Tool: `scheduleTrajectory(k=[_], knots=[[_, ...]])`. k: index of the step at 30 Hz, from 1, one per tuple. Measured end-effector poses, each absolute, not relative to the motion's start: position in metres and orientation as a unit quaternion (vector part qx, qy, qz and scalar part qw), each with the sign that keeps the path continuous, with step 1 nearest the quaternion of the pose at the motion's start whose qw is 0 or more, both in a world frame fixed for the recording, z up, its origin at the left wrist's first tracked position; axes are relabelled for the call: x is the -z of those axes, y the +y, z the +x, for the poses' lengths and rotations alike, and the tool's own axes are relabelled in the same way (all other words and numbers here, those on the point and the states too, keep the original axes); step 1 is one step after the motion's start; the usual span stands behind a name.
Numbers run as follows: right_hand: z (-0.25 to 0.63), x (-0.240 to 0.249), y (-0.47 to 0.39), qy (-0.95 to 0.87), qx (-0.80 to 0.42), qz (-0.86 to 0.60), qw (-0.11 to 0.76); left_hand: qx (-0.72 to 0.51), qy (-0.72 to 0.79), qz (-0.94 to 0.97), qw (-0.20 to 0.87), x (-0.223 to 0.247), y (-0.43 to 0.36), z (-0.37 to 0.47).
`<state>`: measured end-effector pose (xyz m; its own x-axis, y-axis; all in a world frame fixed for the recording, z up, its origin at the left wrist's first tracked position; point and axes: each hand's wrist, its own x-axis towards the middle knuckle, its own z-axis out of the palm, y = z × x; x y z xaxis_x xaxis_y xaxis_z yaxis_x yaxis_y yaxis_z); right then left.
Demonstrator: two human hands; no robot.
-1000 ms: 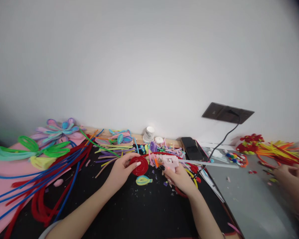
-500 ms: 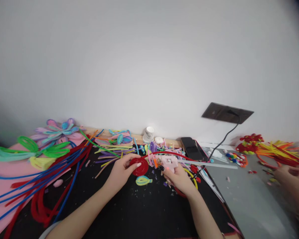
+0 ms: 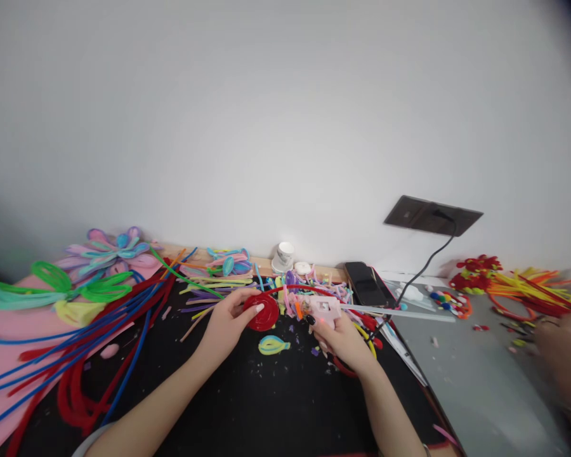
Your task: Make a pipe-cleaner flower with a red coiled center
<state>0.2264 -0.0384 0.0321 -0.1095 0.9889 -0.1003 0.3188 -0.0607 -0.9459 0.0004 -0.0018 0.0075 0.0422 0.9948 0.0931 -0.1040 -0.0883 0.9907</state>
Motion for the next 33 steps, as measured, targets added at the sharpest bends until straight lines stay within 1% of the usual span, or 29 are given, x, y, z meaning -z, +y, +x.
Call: scheduleTrajectory(k=[25, 33], knots=[[0.227, -0.025, -0.039, -0.602, -0.465, -0.549, 0.346, -0.556, 0.444, 0.421, 0.562, -0.006, -0.001, -0.002], [0.224, -0.027, -0.039, -0.597, -0.476, -0.540, 0.354, -0.556, 0.430, 0.379, 0.602, -0.007, -0.002, -0.002]])
